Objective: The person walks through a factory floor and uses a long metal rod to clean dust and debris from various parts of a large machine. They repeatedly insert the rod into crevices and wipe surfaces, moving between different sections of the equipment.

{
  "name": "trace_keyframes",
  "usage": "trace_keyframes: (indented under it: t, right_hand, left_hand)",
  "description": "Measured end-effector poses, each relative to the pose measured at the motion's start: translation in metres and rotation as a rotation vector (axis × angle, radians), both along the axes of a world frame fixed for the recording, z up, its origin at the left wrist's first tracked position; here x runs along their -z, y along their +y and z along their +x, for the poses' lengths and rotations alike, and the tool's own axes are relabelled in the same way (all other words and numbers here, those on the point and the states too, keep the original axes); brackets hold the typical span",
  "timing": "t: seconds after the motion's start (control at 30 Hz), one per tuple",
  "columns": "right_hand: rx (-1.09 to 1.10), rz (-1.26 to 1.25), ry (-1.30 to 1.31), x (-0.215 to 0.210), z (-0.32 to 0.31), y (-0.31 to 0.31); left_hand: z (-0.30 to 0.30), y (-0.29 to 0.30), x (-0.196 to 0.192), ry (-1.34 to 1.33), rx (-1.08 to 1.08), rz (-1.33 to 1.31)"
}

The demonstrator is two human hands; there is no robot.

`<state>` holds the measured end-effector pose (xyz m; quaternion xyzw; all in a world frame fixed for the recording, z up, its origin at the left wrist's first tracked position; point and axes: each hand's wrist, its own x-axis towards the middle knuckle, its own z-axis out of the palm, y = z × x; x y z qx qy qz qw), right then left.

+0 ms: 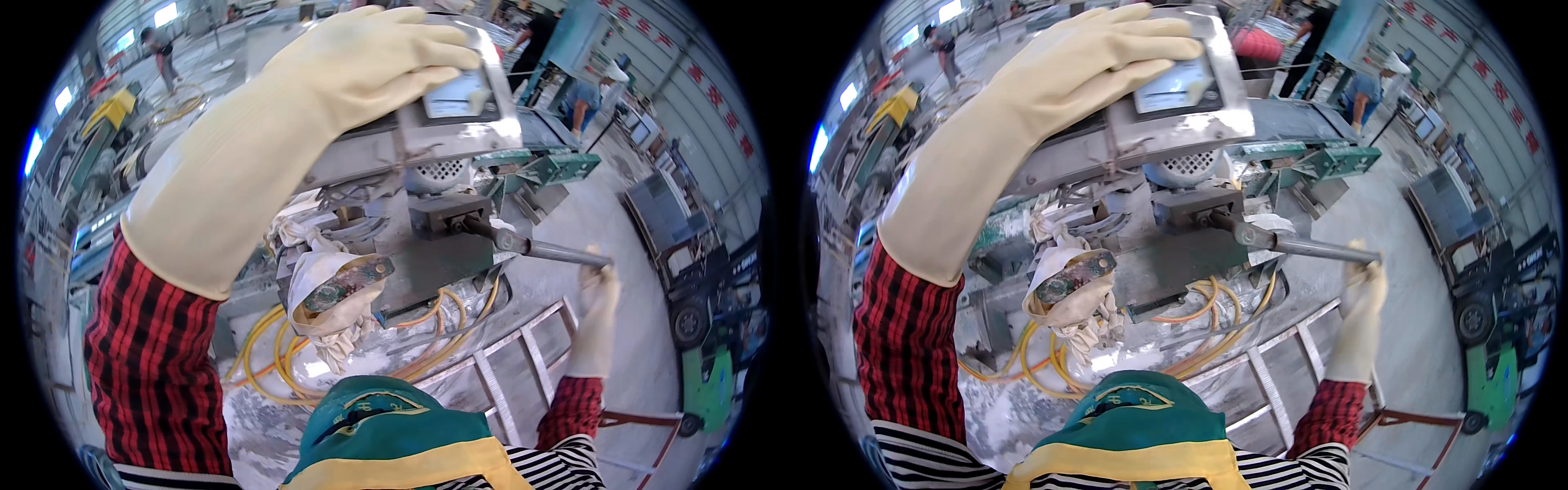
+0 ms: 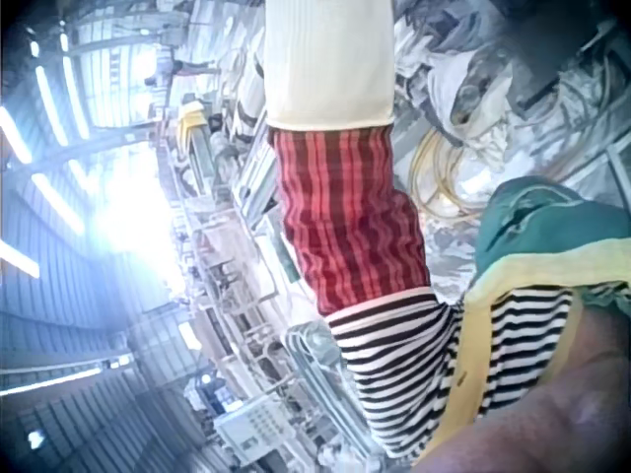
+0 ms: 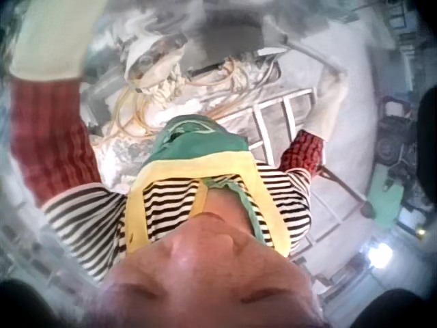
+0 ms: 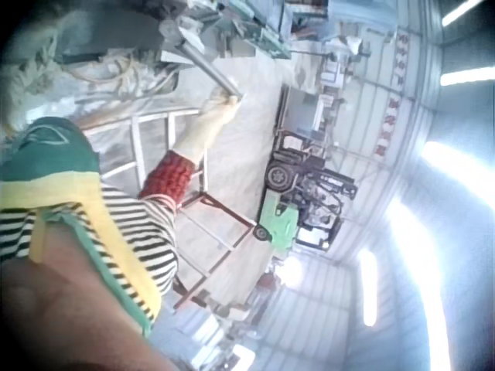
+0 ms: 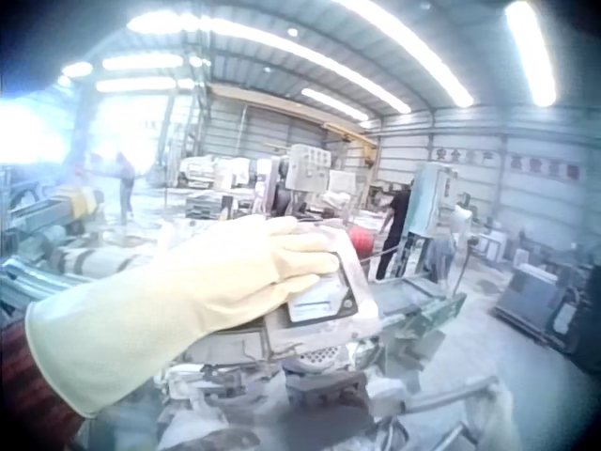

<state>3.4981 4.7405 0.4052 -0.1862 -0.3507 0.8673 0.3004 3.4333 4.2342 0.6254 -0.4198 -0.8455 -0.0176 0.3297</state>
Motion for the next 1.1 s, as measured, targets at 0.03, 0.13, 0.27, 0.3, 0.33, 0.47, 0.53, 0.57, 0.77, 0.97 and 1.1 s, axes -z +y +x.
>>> trace_keyframes:
  t: [0.03,0.13,0.27,0.3,0.33,0.47,0.53,0.57,0.77,0.97,1.1]
  right_hand:
    - [-0.073,0.109,-0.018,-0.030,-0.017,0.011]
    - [-0.237,0.359,-0.115,-0.133,-0.054,0.019]
    - [-0.315,0.480,0.096,-0.218,-0.107,-0.088]
    - [-0.323,0.474,0.118,-0.222,-0.116,-0.092]
    - [-0.344,0.462,0.150,-0.225,-0.130,-0.098]
    - [-0.656,0.352,0.332,-0.254,-0.164,-0.096]
    - [-0.773,0.323,0.406,-0.266,-0.174,-0.130]
    - [-0.579,0.444,0.343,-0.273,-0.161,-0.166]
    - [-0.399,0.985,0.463,-0.271,-0.083,-0.313]
    - [-0.452,1.353,0.610,-0.237,-0.020,-0.387]
    - [-0.737,1.603,0.749,-0.204,0.053,-0.408]
  left_hand:
    - [0.015,0.001,-0.006,-0.063,-0.015,0.030]
    - [0.022,0.021,-0.006,-0.204,-0.051,0.072]
    - [0.038,0.015,-0.023,-0.328,-0.264,0.016]
    - [0.038,0.015,-0.021,-0.310,-0.281,0.007]
    - [0.039,0.014,-0.019,-0.293,-0.310,-0.006]
    - [0.026,0.021,-0.019,-0.256,-0.281,-0.061]
    - [0.022,0.023,-0.019,-0.260,-0.321,-0.049]
    - [0.032,0.023,-0.019,-0.279,-0.345,0.017]
    - [0.050,0.019,-0.024,-0.388,-0.358,0.066]
    - [0.021,-0.005,-0.007,-0.249,-0.077,0.132]
    - [-0.012,-0.031,0.019,-0.147,0.147,0.159]
